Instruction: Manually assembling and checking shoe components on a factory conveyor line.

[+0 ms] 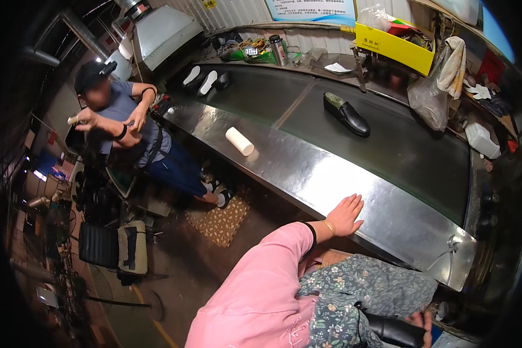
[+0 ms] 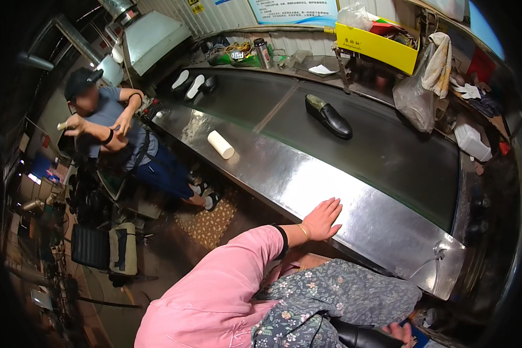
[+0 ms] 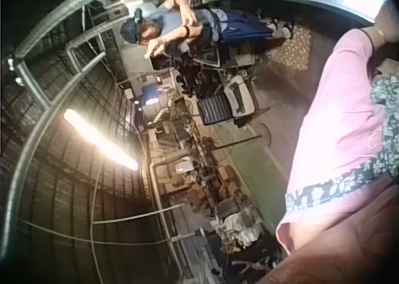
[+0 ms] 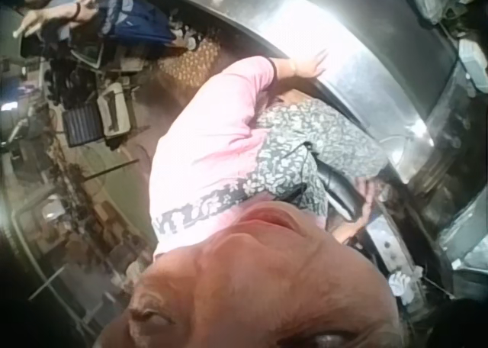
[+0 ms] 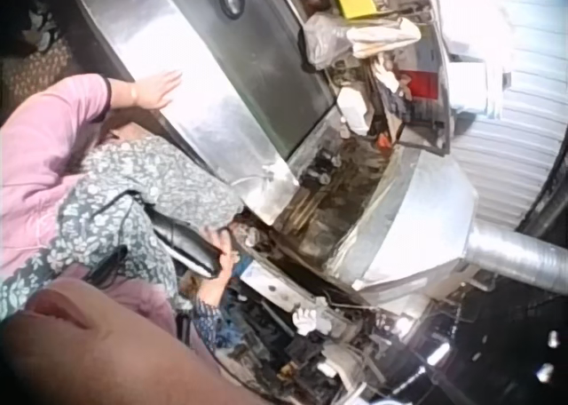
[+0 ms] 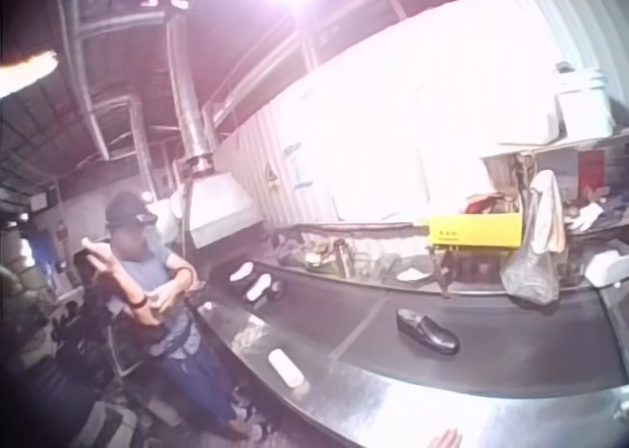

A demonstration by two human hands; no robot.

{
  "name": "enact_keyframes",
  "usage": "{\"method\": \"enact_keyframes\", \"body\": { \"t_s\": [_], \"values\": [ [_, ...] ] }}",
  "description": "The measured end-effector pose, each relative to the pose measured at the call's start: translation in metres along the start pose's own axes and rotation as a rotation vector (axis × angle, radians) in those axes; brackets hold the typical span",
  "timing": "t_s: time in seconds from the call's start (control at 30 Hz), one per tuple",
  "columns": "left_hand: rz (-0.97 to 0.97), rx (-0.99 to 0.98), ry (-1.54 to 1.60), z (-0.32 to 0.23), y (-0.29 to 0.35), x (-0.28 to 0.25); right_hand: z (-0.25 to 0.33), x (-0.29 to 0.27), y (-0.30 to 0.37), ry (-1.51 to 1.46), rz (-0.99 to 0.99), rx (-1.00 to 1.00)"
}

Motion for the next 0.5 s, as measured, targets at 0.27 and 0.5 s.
{"method": "enact_keyframes", "body": {
  "t_s": [0.27, 0.5],
  "values": [
    [-0.004, -0.007, -0.023, -0.001, -0.005, 0.001, -0.024, -0.053, -0.021, 0.334, -0.072, 0.002],
    [-0.015, -0.026, -0.044, 0.003, 0.013, -0.002, -0.092, -0.124, -0.061, 0.627, -0.141, -0.068]
  ]
}}
Point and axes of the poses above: each hand's wrist, its own y-axis away from the middle knuckle, its own x-axis out of the palm, z = x × y, the point moved 5 cm from there along -y, towards the middle knuckle, and after that the axes turned 8 degrees about z, right-handed, at the moved point
